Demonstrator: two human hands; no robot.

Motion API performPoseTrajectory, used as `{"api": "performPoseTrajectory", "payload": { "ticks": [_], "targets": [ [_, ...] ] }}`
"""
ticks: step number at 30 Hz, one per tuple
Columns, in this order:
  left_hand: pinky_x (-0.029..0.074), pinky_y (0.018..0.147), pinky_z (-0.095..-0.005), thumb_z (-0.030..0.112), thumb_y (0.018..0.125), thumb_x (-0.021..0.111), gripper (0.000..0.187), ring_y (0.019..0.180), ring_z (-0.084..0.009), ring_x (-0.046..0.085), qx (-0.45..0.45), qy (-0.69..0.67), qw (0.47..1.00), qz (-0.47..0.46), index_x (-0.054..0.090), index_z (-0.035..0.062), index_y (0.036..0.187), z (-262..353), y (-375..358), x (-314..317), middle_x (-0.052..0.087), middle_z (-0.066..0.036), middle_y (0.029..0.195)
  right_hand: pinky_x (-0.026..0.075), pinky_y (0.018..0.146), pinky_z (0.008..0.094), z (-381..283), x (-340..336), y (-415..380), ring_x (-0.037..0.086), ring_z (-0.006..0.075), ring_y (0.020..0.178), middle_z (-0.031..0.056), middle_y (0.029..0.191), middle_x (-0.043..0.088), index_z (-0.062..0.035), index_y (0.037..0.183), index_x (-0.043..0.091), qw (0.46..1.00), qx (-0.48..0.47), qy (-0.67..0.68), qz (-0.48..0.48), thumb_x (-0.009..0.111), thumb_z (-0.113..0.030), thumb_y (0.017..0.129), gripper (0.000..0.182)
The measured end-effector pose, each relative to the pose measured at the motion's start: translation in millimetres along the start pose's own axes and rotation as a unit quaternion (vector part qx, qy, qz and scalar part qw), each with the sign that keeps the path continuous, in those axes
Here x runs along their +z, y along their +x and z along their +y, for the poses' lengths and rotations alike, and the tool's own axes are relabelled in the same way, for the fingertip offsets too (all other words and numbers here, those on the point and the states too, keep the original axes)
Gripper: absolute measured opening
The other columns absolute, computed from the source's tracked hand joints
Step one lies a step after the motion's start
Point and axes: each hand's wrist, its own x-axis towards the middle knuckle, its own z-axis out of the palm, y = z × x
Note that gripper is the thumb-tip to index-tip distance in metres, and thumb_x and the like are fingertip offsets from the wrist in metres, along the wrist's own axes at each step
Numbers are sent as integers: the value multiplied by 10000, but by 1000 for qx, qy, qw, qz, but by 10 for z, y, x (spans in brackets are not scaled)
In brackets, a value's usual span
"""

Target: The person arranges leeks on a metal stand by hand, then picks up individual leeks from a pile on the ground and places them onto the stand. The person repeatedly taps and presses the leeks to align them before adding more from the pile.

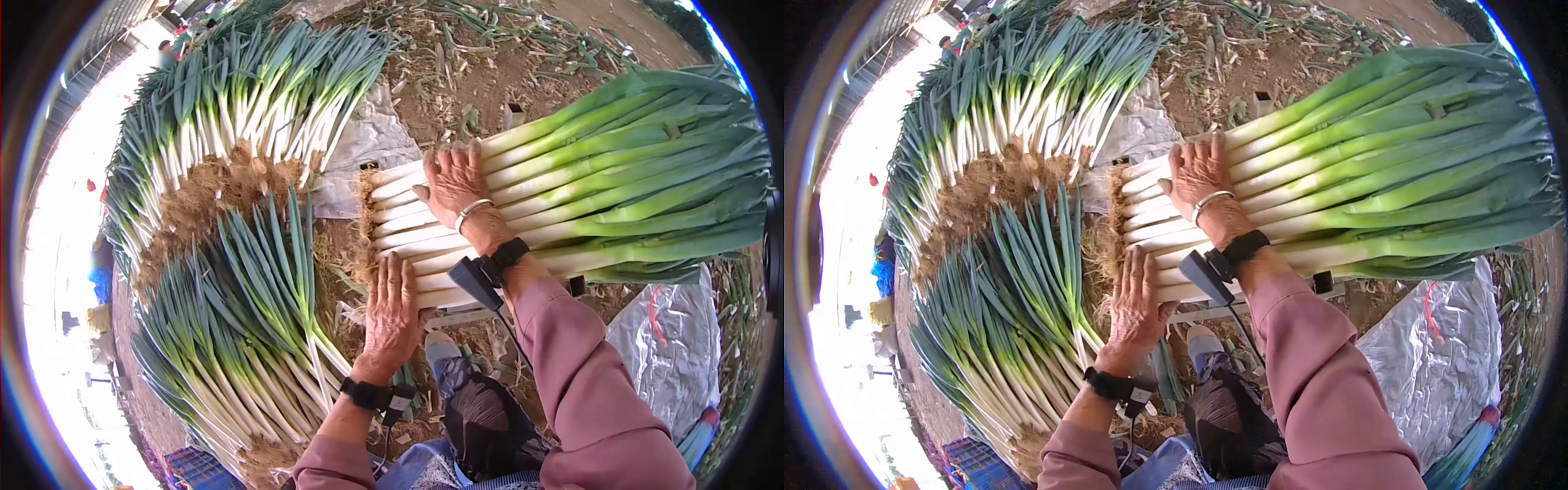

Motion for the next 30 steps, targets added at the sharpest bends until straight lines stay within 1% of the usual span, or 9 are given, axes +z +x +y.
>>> {"api": "performPoseTrajectory", "payload": {
  "ticks": [9,12,16,20,21,24,28,29,30],
  "targets": [
    [146,1153,-483,373,816,656,863,1396,-367,233,9,-30,999,15,215,7,1462,-32,-162,-126,204,-229,1517,84,1118,571,0,-113,69,346,325,1296,157,1328,456,-93,1377,406,996,11,-4,-85,449,-495,915,614],
    [142,1150,-490,266,835,640,778,1392,-362,244,-54,-76,994,60,241,52,1468,-13,-706,-346,234,-214,1510,84,1115,572,16,-97,99,328,314,1309,142,1363,427,-127,1408,382,992,19,0,-123,383,-544,931,634],
    [250,1102,-492,138,805,643,628,1308,-377,368,-171,-100,979,48,398,31,1373,-99,-1929,-381,459,-205,1362,80,1127,564,12,-256,144,284,364,1345,153,1416,389,-208,1428,372,985,16,5,-171,400,-592,909,646],
    [409,912,-453,91,809,622,416,1054,-368,537,-245,-136,960,-2,543,27,1212,-85,-3099,-110,605,-184,1044,82,1141,565,-91,-555,92,198,385,1406,160,1514,271,-227,1451,330,982,11,19,-185,387,-593,919,648],
    [416,872,-453,90,810,621,386,992,-360,552,-274,-156,949,-9,559,30,1186,-34,-3303,-30,607,-173,992,147,1122,546,-150,-636,9,259,374,1369,151,1458,349,-209,1399,405,994,-15,32,-100,420,-583,911,615],
    [431,800,-447,85,809,619,341,873,-348,572,-301,-213,929,-20,585,34,1144,201,-3677,210,609,-155,894,261,1079,514,-324,-906,-540,376,347,1290,131,1345,476,-193,1257,574,990,-106,73,53,471,-548,905,510],
    [482,679,-474,119,823,619,225,829,-420,616,-286,-345,894,6,600,2,1015,571,-3969,825,627,-228,855,369,978,481,-452,-966,-2306,511,324,1093,138,1164,558,-189,1176,604,937,-214,274,-31,472,-370,935,330],
    [482,679,-474,119,823,619,225,829,-420,616,-285,-347,893,7,600,2,1015,655,-3963,805,627,-228,855,362,972,502,-428,-910,-2711,520,325,1084,133,1111,580,-181,1162,595,930,-175,299,-126,472,-330,929,303],
    [482,689,-469,143,829,621,246,849,-422,612,-290,-368,883,-41,605,14,1039,729,-3941,742,627,-240,877,394,916,503,-312,-503,-3248,546,338,1016,143,1045,593,-161,1119,588,935,-260,233,-58,470,-280,925,257]
  ]
}}
